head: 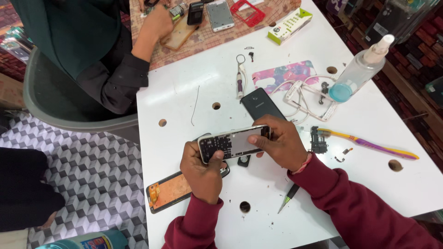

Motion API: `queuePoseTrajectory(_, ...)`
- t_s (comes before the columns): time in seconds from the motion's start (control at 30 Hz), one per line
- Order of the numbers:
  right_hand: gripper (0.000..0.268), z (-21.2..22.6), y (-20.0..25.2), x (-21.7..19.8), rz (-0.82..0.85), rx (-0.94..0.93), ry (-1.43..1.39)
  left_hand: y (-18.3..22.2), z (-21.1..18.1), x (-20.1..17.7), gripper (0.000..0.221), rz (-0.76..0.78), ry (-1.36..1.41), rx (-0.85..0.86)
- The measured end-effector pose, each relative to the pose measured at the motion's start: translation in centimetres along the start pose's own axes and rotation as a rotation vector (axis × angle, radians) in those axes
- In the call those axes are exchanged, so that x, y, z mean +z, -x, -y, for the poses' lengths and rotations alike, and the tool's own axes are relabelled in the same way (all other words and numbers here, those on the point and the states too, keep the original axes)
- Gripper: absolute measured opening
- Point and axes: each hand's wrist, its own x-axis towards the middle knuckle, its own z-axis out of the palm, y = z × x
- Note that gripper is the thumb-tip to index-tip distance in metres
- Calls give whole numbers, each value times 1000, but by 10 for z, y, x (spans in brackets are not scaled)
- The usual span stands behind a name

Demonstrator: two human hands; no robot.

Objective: The person assembles a smartphone by placing the motherboard into the phone frame and aligning the components. They repeatedly insert and remove the motherboard to check fitment before leaving the components partially assembled on the table.

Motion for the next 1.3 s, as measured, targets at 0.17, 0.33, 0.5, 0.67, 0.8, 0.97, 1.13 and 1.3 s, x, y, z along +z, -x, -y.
queuePoseTrajectory(0.17, 24, -1, -12, -11, 209, 1, 111, 4, -1, -4, 36, 21, 76, 128)
queuePoseTrajectory(0.33, 21, 3, 0, 2, 519, 30, 246, -3, -4, -10, 45, -43, 90, 132)
queuePoseTrajectory(0.5, 20, 7, 0, 13, 519, 106, 447, 3, 1, -5, 34, -19, 63, 106)
queuePoseTrajectory(0.67, 18, 6, 5, 21, 436, 129, 449, 9, -1, -9, 27, 11, -51, 249)
queuePoseTrajectory(0.8, 23, 3, 8, 23, 417, 142, 579, 12, -3, -14, 28, 39, -64, 250)
queuePoseTrajectory(0.97, 30, -1, 11, 21, 338, 178, 635, 8, -5, -15, 27, 83, -60, 300)
queuePoseTrajectory(1.13, 14, -6, 10, 14, 239, 255, 203, 12, -7, -3, 29, 224, -187, 249)
queuePoseTrajectory(1.3, 15, -15, 7, 8, 280, 228, 29, 21, -3, 4, 28, 257, -281, 351)
